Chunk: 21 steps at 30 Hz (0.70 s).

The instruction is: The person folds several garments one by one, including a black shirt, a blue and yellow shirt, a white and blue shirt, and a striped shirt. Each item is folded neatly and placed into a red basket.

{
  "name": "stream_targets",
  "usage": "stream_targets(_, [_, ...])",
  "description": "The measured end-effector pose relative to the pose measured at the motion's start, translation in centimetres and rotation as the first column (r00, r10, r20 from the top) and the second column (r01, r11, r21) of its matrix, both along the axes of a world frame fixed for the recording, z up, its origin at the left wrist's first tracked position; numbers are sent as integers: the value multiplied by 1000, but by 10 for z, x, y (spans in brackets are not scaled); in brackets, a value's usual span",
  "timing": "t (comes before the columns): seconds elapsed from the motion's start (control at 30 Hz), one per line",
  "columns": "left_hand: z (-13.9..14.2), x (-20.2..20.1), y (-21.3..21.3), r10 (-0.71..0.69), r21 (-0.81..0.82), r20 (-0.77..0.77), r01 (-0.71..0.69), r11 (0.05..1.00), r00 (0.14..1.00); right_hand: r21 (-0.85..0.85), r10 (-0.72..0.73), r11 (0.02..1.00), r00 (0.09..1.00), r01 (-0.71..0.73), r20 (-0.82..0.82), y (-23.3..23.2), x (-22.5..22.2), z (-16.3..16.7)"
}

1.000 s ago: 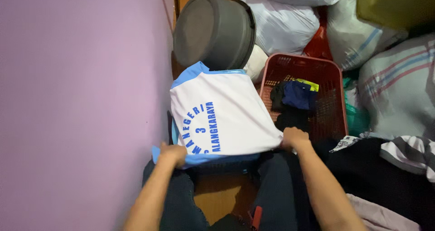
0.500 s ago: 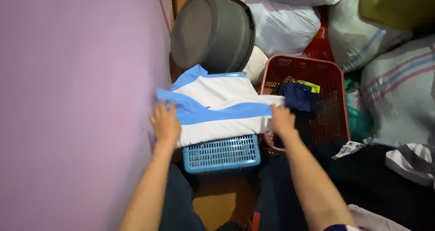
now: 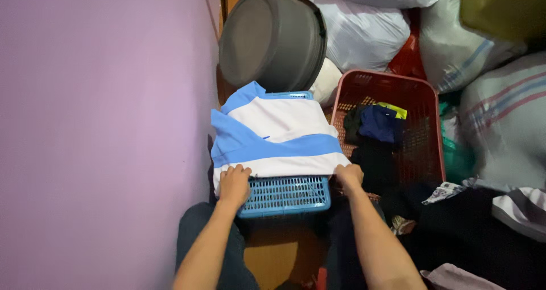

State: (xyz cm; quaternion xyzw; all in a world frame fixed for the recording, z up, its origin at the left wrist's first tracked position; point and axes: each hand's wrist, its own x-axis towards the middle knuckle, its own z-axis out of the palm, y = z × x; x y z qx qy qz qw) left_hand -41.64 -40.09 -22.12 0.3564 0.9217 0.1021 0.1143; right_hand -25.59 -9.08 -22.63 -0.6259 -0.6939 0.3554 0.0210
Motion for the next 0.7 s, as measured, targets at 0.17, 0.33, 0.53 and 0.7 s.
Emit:
stream_targets(0.17, [13, 5, -5, -203, -241, 279, 273, 931, 939, -278, 405, 911, 794, -306, 453, 12, 13, 27])
stream_targets(0.33, [17, 3, -18, -34, 148, 263, -5, 989, 964, 272, 399, 832, 862, -484, 312, -5, 2, 15])
stream_targets(0.53, [5, 27, -5, -42, 310, 186, -18, 951, 982, 449, 799, 596, 548, -666, -247, -86, -91, 1])
stream_targets(0.7, [-5, 35, -11, -14, 328, 347, -107, 939, 938, 40, 710, 656, 598, -754, -371, -141, -157, 5])
